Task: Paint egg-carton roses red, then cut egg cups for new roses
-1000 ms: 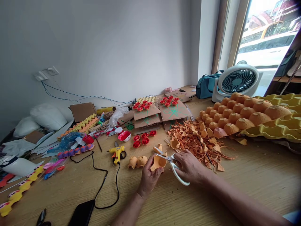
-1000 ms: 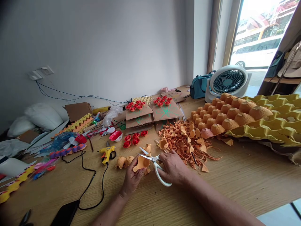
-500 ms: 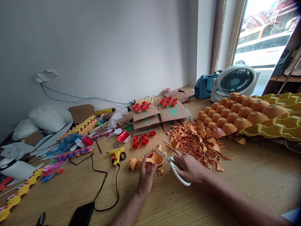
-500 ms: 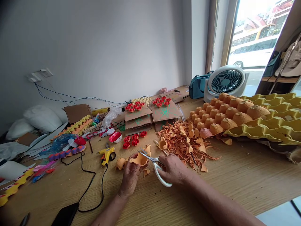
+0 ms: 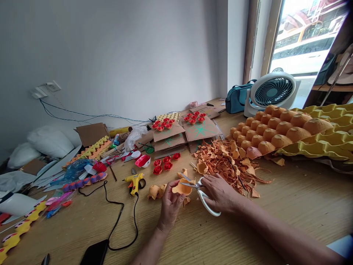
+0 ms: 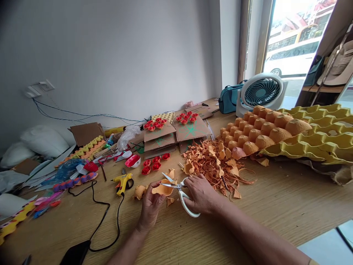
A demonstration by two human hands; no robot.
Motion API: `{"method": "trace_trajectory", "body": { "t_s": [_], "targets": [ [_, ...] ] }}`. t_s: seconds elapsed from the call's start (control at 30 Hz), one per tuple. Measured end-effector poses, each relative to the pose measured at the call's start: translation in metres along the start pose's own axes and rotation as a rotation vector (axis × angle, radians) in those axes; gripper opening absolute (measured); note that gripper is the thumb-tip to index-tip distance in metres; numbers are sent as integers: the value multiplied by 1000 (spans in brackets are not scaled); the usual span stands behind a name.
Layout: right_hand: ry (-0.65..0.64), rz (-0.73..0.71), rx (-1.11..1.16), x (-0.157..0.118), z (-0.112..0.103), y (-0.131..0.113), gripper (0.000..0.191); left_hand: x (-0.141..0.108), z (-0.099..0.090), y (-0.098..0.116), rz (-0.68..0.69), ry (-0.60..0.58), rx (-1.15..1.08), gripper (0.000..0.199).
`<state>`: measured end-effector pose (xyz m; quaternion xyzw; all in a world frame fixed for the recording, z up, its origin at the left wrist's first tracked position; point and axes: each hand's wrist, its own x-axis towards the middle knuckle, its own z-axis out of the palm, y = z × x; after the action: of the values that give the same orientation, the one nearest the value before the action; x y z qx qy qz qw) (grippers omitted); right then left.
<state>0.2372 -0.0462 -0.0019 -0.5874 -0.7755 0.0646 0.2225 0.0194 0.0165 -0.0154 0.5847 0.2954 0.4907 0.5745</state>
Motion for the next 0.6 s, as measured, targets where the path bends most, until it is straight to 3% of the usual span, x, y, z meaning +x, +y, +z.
{"method": "trace_trajectory", "body": {
  "t_s": [0.6],
  "targets": [
    [-7,-26,36,2,-7,-2,22,2,-8,-5,-50,14,-29,45]
  ]
}}
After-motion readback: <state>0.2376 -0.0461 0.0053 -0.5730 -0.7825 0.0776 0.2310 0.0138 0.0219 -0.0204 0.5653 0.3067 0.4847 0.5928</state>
